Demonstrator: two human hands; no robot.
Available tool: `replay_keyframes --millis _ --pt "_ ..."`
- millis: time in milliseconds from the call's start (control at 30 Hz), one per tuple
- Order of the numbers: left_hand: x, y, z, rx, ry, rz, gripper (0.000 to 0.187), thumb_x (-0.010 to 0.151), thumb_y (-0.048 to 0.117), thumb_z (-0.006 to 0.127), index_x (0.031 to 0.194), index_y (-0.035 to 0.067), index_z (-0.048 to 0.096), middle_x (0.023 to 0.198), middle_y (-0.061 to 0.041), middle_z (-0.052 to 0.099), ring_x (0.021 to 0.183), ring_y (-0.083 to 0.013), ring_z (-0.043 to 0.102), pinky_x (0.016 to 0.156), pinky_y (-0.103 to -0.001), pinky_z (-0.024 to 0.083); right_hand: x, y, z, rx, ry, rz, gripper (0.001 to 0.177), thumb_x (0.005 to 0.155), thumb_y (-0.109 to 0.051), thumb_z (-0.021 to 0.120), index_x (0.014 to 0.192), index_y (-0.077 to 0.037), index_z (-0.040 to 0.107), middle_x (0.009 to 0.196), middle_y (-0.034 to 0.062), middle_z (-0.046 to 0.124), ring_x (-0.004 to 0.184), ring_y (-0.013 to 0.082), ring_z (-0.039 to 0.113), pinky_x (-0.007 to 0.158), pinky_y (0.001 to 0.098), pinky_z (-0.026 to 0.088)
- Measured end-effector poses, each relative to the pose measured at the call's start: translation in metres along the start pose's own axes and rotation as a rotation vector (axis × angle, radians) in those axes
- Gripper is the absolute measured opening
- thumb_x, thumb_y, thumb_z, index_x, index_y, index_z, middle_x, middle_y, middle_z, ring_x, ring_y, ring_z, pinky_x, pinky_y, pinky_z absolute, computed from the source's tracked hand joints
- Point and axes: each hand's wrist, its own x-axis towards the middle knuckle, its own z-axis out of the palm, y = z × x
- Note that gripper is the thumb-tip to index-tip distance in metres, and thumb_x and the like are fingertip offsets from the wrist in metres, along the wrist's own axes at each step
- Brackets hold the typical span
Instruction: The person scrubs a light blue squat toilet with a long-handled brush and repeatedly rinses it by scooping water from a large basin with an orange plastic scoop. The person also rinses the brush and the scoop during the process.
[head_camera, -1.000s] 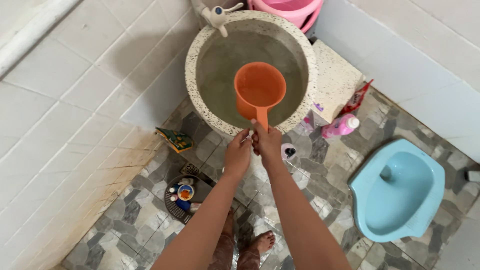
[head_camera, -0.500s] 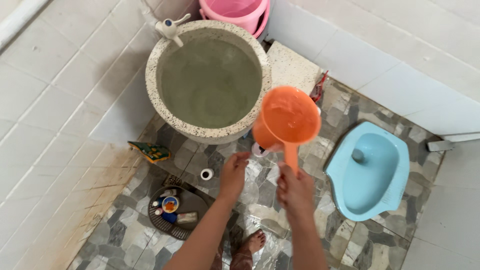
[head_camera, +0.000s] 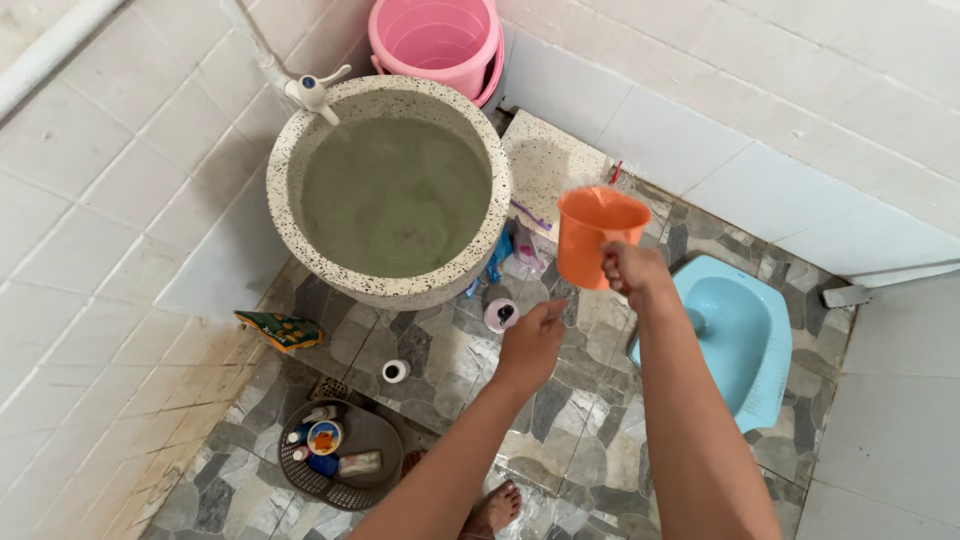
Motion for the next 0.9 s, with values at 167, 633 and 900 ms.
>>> replay_keyframes --millis 167,633,900 --pt "0.004 0.005 0.002 -0.029 -0.004 0.037 0.041 0.092 0.015 0.055 0.13 0.005 0.067 0.126 -0.012 0.074 0.117 -0.021 0.071 0.101 -0.03 0.051 -0.008 -0.009 -0.004 0.129 -0.035 -0.027 0.016 0.094 -0.016 0.064 0.083 -0.006 0.059 0.064 0.0003 0.052 0.047 0.0074 0.039 0.041 0.0242 0.027" --pt "-0.025 -0.023 0.04 0.031 -0.05 -0.138 0.044 0.092 0.019 0.054 0.132 0.008 0.066 0.132 -0.008 0.071 0.119 -0.0201 0.069 0.099 -0.031 0.051 -0.202 0.08 -0.051 0.256 0.137 0.018 0.025 0.095 -0.024 0.065 0.081 -0.007 0.055 0.06 0.0001 0.047 0.042 0.0096 0.036 0.036 0.0279 0.025" --pt "-0.059 -0.045 0.08 0.147 -0.167 -0.227 0.042 0.095 0.022 0.054 0.132 0.009 0.068 0.127 -0.009 0.074 0.118 -0.0202 0.069 0.099 -0.031 0.051 -0.242 0.166 -0.101 0.25 0.225 0.219 0.025 0.092 -0.025 0.066 0.082 -0.006 0.054 0.061 0.0017 0.049 0.042 0.0104 0.037 0.037 0.0286 0.024"
